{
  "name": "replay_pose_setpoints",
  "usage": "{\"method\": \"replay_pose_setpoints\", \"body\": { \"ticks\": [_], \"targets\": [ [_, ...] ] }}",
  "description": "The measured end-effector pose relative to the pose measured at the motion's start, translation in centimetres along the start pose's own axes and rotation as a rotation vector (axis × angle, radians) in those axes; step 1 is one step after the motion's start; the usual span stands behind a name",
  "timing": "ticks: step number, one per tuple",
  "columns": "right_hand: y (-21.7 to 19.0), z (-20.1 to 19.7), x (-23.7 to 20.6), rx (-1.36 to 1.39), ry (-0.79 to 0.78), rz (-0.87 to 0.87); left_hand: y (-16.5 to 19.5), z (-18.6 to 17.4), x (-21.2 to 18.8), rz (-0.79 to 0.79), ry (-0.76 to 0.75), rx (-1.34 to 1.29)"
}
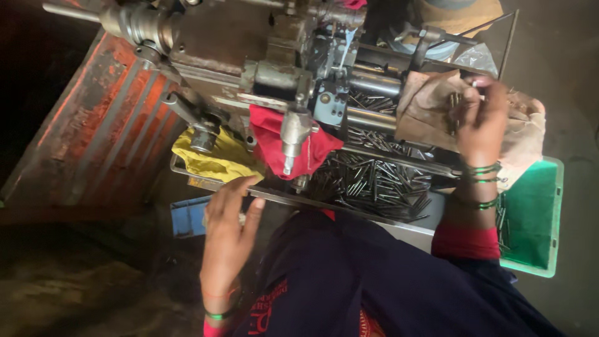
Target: The person repeatedly picks small metal rods from a green bin and places them into a metal tray on a machine. They occasionally adjust a red cloth on the machine and arrange the rods in the tray. The rods accumulate in the tray throughout the clip.
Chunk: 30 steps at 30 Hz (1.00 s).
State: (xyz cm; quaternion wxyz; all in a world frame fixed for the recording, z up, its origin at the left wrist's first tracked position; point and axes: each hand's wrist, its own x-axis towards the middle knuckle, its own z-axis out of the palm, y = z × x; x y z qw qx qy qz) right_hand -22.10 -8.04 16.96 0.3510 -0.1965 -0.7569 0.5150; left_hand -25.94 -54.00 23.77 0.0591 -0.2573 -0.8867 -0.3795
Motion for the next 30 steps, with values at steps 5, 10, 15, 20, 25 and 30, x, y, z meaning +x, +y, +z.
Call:
{"method": "replay_pose_setpoints", "body": {
  "ticks": [5,10,15,20,25,30],
  "targets": [
    [-1.5,5.5,-1.0,-0.007,-0.225,-0.222,-1.1,-0.3,0.2,0.135,-0.003,-0.065],
    [-1.3,8.0,-1.3,0.078,-0.275,0.051,-0.7,0.0,0.7,0.194,0.061,-0.032],
    [-1.4,8.6,-0.6,0.03,-0.356,-0.304,0.4,2.6,1.2,0.145,0.051,-0.103],
    [-1.6,9.7,0.8,0.049,-0.429,-0.08,1.6,2.4,0.7,0.121,0.139,-0.138],
    [-1.4,10.6,3.6,-0.133,-0.503,-0.269,4.4,0.3,1.3,0.249,0.244,-0.114],
    [-1.1,11.9,5.0,-0.147,-0.588,-0.163,8.9,-1.2,4.2,0.434,0.304,-0.112]
  ]
}}
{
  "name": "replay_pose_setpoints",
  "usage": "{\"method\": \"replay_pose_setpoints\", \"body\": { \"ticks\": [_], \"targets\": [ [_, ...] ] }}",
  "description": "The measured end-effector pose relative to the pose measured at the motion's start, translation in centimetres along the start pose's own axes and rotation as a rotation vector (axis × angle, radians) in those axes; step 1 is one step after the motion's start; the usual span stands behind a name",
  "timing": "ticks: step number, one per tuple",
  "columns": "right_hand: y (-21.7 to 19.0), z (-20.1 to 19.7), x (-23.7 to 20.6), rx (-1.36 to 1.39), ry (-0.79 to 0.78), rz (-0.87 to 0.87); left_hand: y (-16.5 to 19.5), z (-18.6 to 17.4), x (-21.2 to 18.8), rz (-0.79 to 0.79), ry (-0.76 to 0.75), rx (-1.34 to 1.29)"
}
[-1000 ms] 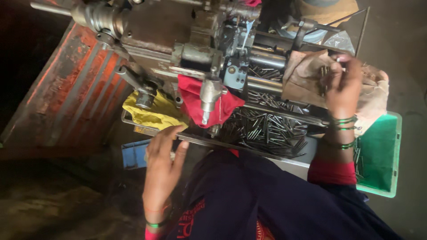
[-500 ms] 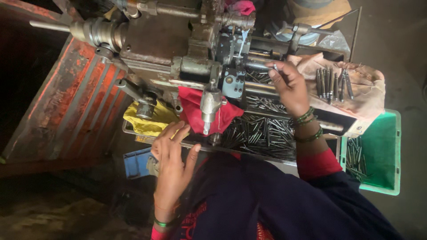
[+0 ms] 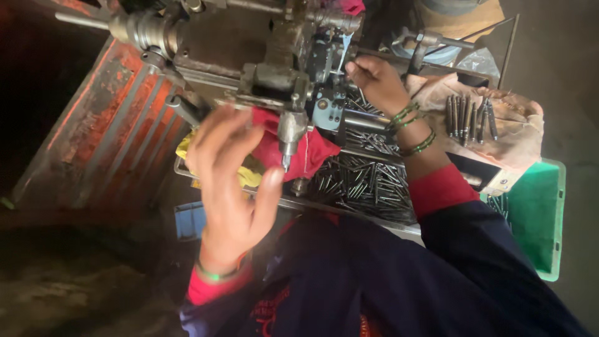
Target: The person repeatedly picks small metal rods from a green bin and places them into a metal tray on a machine. They occasionally adjust a red cloth on the machine and arrange the rods in the tray. The rods accumulate in the tray throughout the clip.
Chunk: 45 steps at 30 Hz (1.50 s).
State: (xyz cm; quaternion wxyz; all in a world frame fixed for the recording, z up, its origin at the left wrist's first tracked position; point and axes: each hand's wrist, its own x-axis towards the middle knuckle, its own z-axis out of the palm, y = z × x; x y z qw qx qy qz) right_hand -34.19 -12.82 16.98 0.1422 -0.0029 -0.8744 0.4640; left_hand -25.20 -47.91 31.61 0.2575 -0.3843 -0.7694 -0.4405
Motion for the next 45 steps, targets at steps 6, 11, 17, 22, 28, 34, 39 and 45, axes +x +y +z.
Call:
{"method": "replay_pose_setpoints", "body": {
  "ticks": [6,11,17,22,28,34,39,45],
  "targets": [
    [-0.6,-1.6,0.1,-0.106,-0.076,-0.136,3.4,3.0,6.1,0.005,-0.04,0.119],
    [-1.2,-3.9,0.0,-0.154,-0.151,-0.218,5.3,5.5,7.2,-0.049,0.003,0.265],
    [-0.9,-5.0,0.5,-0.243,-0.212,-0.132,5.9,7.1,7.2,-0.077,0.004,0.192],
    [-0.5,-5.3,0.9,-0.193,-0.235,-0.201,5.8,6.8,7.4,0.013,-0.087,0.015],
    [-0.7,-5.1,1.0,-0.181,-0.235,-0.352,5.8,6.3,7.4,0.019,-0.065,0.021],
    [-1.3,-5.1,0.4,-0.18,-0.199,-0.415,5.6,6.4,7.1,0.001,-0.075,-0.018],
    [-0.9,-6.1,-0.6,-0.232,-0.138,-0.543,5.1,6.9,6.7,0.003,-0.076,0.001],
    [0.6,-8.5,-3.2,-0.453,-0.158,-0.045,4.8,6.9,6.5,0.003,-0.078,0.019]
  ]
}}
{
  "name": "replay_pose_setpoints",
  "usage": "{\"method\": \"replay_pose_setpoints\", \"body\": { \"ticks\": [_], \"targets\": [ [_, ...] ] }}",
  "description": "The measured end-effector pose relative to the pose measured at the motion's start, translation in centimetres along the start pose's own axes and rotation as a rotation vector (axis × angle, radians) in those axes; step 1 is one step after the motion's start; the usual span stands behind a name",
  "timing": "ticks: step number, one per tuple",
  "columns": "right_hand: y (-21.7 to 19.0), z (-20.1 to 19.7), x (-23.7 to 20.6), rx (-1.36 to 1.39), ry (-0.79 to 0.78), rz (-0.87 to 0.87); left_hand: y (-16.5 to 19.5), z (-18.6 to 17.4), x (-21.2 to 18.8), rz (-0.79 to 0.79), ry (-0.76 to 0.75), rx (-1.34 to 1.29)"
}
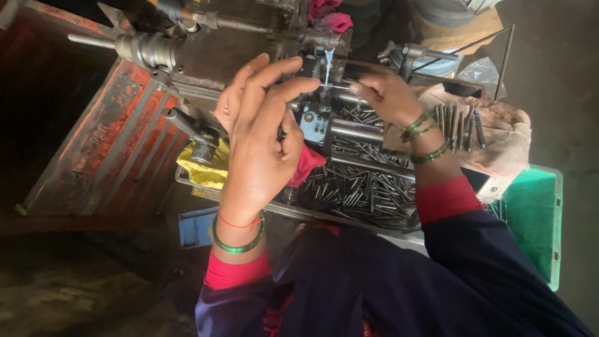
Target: The person repeatedly picks small metal rods from a green bin and places them into a metal tray on a machine. They occasionally adjust a red cloth on the machine and arrange the rods in the tray. The rods accumulate in the tray throughout the clip.
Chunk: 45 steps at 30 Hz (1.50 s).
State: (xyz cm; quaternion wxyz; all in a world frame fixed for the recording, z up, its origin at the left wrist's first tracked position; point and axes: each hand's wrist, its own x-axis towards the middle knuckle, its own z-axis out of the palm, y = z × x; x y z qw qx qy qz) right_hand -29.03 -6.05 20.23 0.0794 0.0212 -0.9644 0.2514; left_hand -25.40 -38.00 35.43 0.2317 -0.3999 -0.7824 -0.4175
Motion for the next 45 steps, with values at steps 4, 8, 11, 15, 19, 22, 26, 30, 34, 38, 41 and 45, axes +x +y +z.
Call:
{"method": "replay_pose_setpoints", "body": {
  "ticks": [4,8,11,15,19,22,26,30,34,38,41,45],
  "targets": [
    [0.3,0.0,-1.6,0.147,0.242,0.02,-0.2,0.1,0.1,0.008,0.016,-0.021],
    [-1.1,2.3,-1.6,0.861,0.493,0.15,-0.3,0.0,0.1,0.009,0.01,-0.01],
    [-2.5,4.7,-1.2,1.3,0.557,0.318,-0.2,0.1,0.1,0.015,0.008,-0.005],
    [-3.8,6.7,-1.1,1.559,0.599,0.307,0.1,0.1,0.2,0.006,0.007,0.005],
    [-4.8,7.6,-0.9,1.624,0.597,0.345,0.1,-0.3,0.3,0.005,0.01,0.001],
    [-5.3,7.8,-0.8,1.62,0.616,0.347,-0.1,-0.4,0.2,0.011,0.018,-0.007],
    [-5.7,8.4,-0.4,1.604,0.641,0.373,-0.7,-0.6,0.0,0.018,0.033,-0.023],
    [-5.8,9.7,0.3,1.567,0.625,0.386,-1.6,-0.7,0.0,0.017,0.038,-0.021],
    [-6.4,11.0,0.5,1.308,0.61,0.319,-2.3,-1.1,-0.1,0.023,0.037,-0.036],
    [-7.8,11.0,0.6,0.935,0.529,0.211,-3.1,-1.8,0.1,0.024,0.035,-0.048],
    [-9.5,10.9,1.6,0.863,0.402,0.085,-3.8,-2.4,0.0,0.025,0.035,-0.05],
    [-11.5,10.7,2.5,1.117,0.267,0.156,-4.6,-3.4,-0.3,0.032,0.017,-0.051]
  ]
}}
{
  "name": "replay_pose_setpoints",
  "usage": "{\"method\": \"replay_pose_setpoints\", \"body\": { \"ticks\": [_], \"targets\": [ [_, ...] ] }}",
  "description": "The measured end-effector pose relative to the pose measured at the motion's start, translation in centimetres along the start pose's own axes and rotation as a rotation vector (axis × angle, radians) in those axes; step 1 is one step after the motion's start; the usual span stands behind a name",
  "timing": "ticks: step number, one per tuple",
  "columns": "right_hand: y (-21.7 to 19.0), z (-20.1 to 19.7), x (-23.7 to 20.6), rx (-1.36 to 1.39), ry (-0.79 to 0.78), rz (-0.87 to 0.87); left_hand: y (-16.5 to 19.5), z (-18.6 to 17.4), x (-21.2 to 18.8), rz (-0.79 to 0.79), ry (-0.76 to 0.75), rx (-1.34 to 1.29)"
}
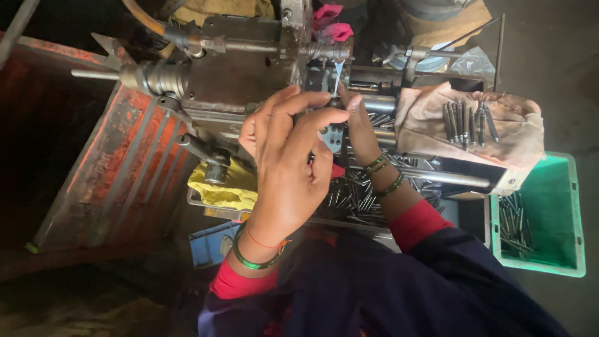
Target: The person repeatedly picks small metal rods from a green bin and places them into a metal tray on a machine. They occasionally adjust a red cloth on the machine and arrange the rods in the tray. The rods accumulate in the tray throughout the clip.
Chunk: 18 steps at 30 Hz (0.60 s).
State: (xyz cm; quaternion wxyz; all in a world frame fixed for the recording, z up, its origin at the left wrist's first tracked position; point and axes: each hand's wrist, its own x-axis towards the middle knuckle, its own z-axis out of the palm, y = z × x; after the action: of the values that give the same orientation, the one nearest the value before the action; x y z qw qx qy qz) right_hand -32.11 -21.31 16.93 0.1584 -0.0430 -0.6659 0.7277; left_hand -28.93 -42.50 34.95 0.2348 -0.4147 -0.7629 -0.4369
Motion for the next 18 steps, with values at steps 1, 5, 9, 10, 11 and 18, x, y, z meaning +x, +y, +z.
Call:
{"method": "replay_pose_setpoints", "body": {
  "ticks": [1,5,9,10,11,18],
  "targets": [
    [-0.2,0.3,0.1,-0.048,-0.008,-0.032,-0.2,-0.3,0.0,0.003,-0.003,-0.001],
    [-0.5,1.2,-0.4,-0.212,-0.009,-0.12,-0.9,-1.3,-0.2,0.001,-0.009,-0.025],
    [-0.3,1.1,-1.7,-0.33,-0.015,-0.16,-1.3,-1.5,-0.5,0.012,-0.016,-0.027],
    [-0.2,0.8,-2.1,-0.379,-0.025,-0.2,-1.3,-1.3,-0.6,0.011,-0.016,-0.037],
    [-0.1,0.5,-2.5,-0.428,-0.035,-0.237,-1.1,-1.1,-0.8,0.013,-0.019,-0.041],
    [1.5,-3.3,-5.6,-0.476,-0.139,-0.304,0.6,1.1,-2.5,0.001,-0.062,-0.059]
  ]
}}
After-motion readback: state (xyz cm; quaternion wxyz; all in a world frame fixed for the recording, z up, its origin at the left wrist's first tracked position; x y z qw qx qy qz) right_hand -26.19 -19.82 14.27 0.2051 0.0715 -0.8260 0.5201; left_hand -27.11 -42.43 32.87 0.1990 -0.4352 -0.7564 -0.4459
